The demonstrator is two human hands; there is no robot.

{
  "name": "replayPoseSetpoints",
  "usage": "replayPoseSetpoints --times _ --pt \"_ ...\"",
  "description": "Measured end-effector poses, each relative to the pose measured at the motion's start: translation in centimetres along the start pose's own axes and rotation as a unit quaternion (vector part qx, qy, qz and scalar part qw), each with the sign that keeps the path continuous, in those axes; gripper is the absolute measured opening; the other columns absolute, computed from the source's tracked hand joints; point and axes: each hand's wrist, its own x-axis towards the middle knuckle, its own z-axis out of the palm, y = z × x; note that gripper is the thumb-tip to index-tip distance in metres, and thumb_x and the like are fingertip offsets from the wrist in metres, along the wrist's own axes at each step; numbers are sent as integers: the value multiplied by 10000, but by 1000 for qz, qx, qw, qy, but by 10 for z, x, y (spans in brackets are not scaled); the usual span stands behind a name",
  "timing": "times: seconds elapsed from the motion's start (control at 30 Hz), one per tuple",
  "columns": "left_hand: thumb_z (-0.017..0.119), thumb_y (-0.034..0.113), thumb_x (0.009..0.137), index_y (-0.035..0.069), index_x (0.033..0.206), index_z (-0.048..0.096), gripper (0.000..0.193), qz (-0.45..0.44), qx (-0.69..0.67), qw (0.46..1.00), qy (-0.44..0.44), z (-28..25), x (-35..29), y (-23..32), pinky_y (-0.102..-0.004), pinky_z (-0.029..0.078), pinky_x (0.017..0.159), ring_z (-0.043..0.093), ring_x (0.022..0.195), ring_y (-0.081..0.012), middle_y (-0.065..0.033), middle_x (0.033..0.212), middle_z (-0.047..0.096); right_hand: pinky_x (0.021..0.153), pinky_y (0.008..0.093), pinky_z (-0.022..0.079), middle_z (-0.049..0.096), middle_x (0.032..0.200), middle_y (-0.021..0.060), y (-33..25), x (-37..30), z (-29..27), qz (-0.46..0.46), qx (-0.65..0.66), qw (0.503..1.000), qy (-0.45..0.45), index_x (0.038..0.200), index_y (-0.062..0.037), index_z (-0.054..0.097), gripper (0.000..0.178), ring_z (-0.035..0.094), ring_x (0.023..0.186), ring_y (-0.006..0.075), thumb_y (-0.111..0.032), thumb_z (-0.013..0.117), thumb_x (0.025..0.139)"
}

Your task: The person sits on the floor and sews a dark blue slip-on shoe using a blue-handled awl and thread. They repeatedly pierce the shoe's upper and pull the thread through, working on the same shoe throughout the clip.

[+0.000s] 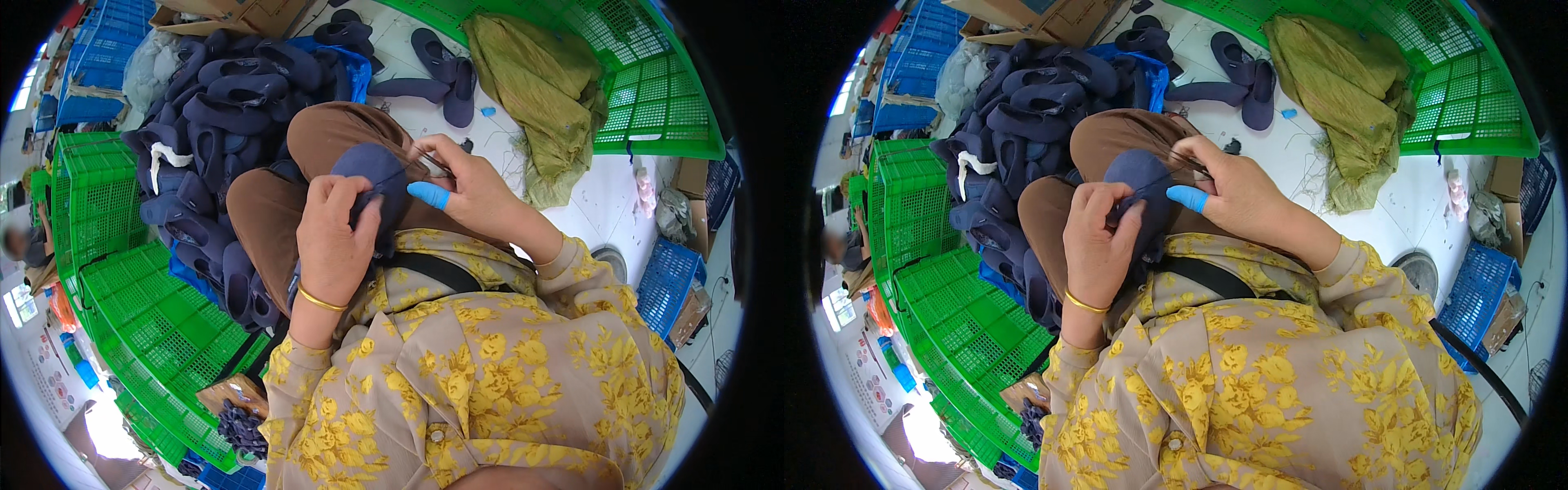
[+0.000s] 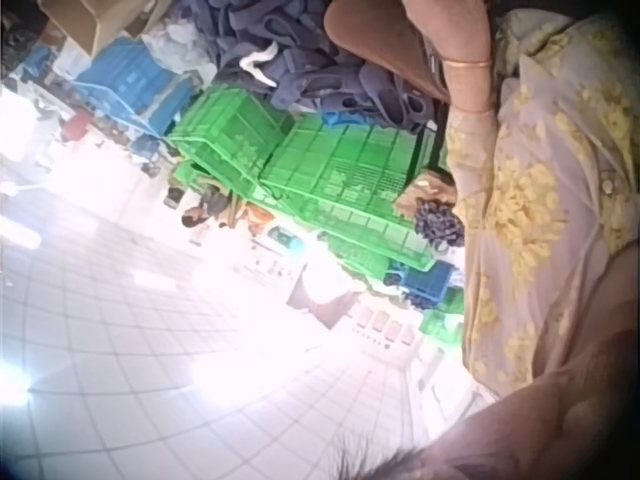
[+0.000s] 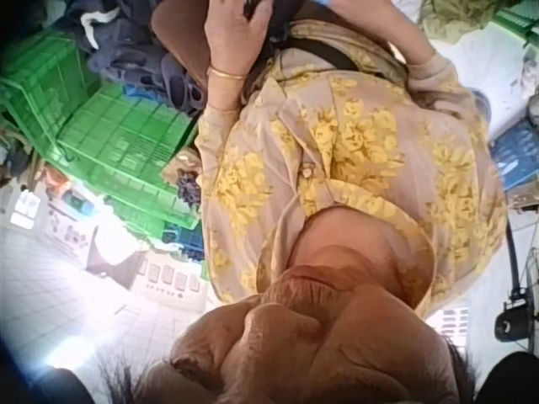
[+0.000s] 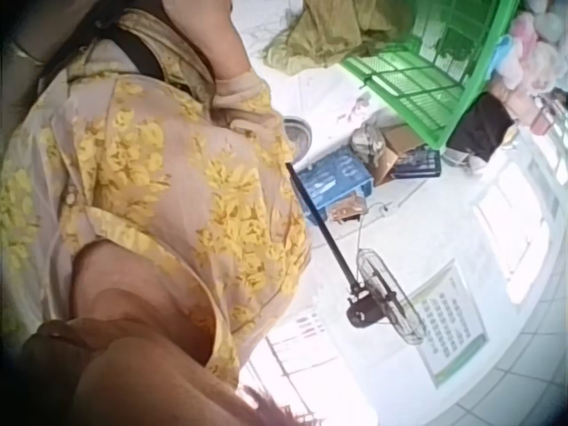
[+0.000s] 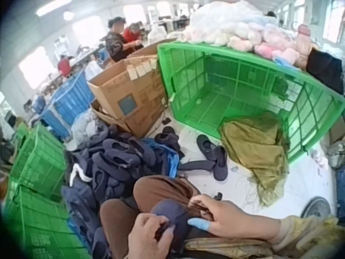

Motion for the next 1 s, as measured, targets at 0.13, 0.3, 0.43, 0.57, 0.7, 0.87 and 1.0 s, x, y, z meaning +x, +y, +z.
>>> replayPoseSetpoints --times 0.13,0.3,0.43,0.57,0.7,0.87,1.0 --pt "620 23 884 14 979 596 98 -167 -180 969 -29 0 -12 -18 -220 438 693 523 765 -54 -1 892 608 589 312 426 559 715 50 1 10 3 0 58 996 -66 1251 -138 515 399 501 588 177 -156 671 884" --pt "577 -47 853 41 935 557 122 -276 -419 864 -32 -13 -26 -24 -181 362 692 461 774 -42 -27 1059 572 610 250 383 503 724 -13 6 18 16 -27 97 994 -34 909 -61 591 103 413 639 79 -123 673 898" --pt "573 -63 834 49 902 541 135 -277 -447 850 -26 -12 -31 -25 -182 343 673 443 748 -52 -40 1081 561 629 212 382 527 781 -95 20 19 1 36 181 983 -8 908 -80 605 118 431 671 27 -153 696 888" --pt "611 -50 837 30 907 554 121 -249 -420 871 -44 -16 -31 -20 -214 404 828 514 884 -86 -46 1063 574 497 190 286 496 726 -83 56 17 -43 181 159 953 182 1003 -122 629 164 380 571 15 -207 705 885" --pt "631 -30 849 15 931 587 104 -226 -284 930 -62 -31 -42 -5 -238 434 882 569 918 -101 -43 976 610 666 349 461 659 896 121 132 1 -87 173 -257 888 340 1105 -88 611 261 577 694 253 -211 648 878" --pt "763 153 736 55 951 652 261 75 185 961 -193 -75 -66 -14 -424 425 912 599 836 -283 -86 828 627 695 371 469 677 938 144 125 -13 -86 179 -215 920 275 1096 -87 624 249 610 736 279 -212 633 881" --pt "685 144 831 69 844 636 91 31 161 984 -70 -85 -79 -37 -380 433 906 593 746 -202 -25 754 609 634 316 431 618 808 78 104 2 -49 93 -152 955 239 1019 -59 619 160 524 664 179 -176 603 911"
